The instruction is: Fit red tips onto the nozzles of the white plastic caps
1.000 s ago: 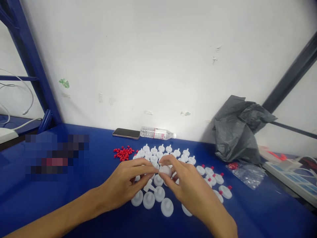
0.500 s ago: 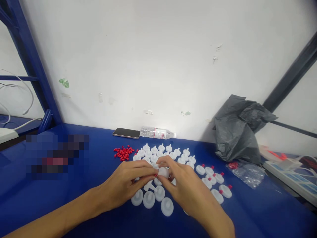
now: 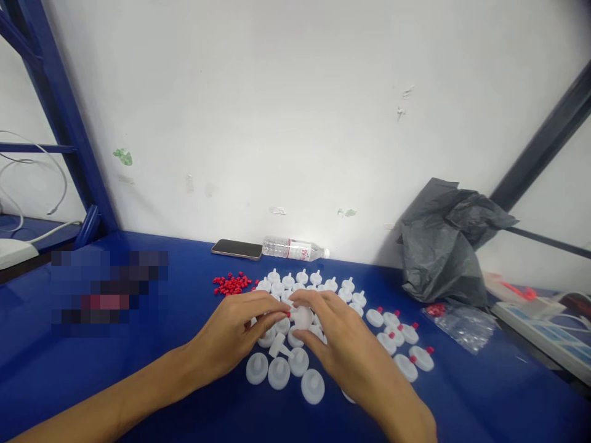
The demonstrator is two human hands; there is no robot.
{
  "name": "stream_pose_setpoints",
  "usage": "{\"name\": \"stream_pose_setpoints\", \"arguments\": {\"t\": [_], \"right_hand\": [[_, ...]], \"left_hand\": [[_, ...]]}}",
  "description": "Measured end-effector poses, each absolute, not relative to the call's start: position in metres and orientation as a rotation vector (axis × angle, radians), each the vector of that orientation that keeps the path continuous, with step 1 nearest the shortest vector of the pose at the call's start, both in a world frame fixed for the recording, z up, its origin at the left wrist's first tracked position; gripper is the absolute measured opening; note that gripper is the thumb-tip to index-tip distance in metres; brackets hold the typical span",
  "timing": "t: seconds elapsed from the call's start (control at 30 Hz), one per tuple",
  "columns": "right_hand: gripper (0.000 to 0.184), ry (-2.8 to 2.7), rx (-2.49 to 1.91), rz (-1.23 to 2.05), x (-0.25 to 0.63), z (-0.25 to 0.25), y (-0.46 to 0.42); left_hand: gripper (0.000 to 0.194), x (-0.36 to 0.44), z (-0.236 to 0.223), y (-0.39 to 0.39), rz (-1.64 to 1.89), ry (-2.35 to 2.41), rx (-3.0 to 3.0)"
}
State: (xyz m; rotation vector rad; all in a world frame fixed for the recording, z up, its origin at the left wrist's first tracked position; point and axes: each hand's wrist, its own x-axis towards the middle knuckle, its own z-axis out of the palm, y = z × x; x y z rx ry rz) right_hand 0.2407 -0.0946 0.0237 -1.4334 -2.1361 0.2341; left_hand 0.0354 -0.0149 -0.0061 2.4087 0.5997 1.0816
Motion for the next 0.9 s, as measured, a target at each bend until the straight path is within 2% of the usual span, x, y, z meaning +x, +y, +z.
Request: {"name": "stream_pose_setpoints", "arguments": {"t": [0.33,0.73,0.9], "right_hand": [[0.038,-2.115,-1.422,0.349,0.235,0.032,-0.101],[0.033,-2.217,-1.33,0.128,0.225,0.032,-0.101],[0.029,-2.239,-1.315,0.114,0.225,0.033,-0.1]], "left_hand": [[0.019,0.032,-0.011,-0.011,1.057,0.628,2.589],[0.025,0.033,-0.012,-0.017,1.153,0.551,2.514],[0.023,0.03,-0.004,-0.015,1.06,0.53,2.582]]}}
